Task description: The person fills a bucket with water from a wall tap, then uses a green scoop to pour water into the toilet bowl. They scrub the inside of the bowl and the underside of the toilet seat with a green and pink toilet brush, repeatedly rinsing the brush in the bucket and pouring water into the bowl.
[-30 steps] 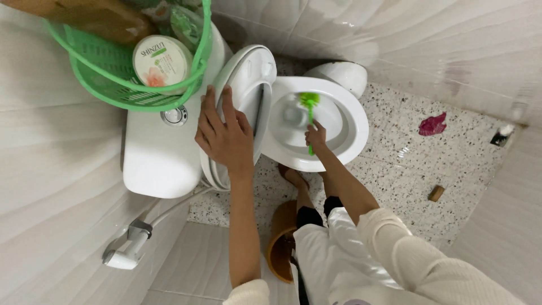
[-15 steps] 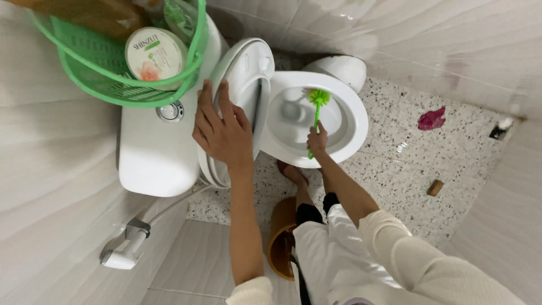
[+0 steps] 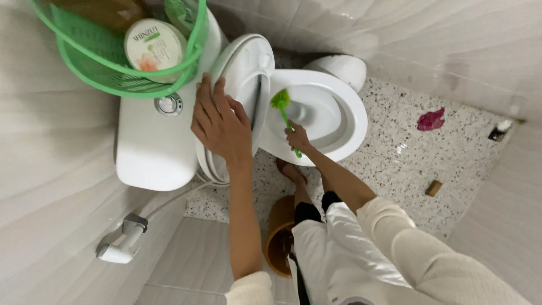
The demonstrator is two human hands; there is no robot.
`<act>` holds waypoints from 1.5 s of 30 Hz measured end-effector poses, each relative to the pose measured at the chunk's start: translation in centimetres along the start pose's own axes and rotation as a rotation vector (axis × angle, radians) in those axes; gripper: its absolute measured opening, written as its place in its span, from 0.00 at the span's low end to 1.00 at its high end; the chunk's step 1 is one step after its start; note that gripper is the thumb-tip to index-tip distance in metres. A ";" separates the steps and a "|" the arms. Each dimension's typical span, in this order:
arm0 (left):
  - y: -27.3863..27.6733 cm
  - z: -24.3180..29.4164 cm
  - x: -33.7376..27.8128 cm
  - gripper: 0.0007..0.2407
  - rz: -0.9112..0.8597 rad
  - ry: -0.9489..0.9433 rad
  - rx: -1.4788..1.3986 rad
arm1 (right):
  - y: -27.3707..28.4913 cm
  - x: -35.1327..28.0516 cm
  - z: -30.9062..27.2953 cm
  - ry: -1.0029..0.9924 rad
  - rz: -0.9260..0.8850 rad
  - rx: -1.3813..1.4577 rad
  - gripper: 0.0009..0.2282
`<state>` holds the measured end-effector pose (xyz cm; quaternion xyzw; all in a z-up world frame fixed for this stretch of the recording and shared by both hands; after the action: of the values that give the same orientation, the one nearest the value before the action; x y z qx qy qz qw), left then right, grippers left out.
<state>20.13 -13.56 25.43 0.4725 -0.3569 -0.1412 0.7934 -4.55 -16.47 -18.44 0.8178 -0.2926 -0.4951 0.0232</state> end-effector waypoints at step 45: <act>0.1 -6.2 -13.2 0.18 0.405 0.105 -0.309 | -0.4 6.0 4.2 -0.190 -0.098 0.442 0.26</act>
<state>15.15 -2.14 17.93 0.2712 -0.3767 -0.0079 0.8857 -5.82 -18.06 -25.45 0.7660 -0.3549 -0.4940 -0.2080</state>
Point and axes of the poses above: each hand's wrist, its own x-axis towards the middle knuckle, its own y-axis out of the back of the hand, z = x × y, the point moved 5 cm from there along x, towards the middle knuckle, and after that the axes turned 14 degrees about -x, right-handed, at the moved point
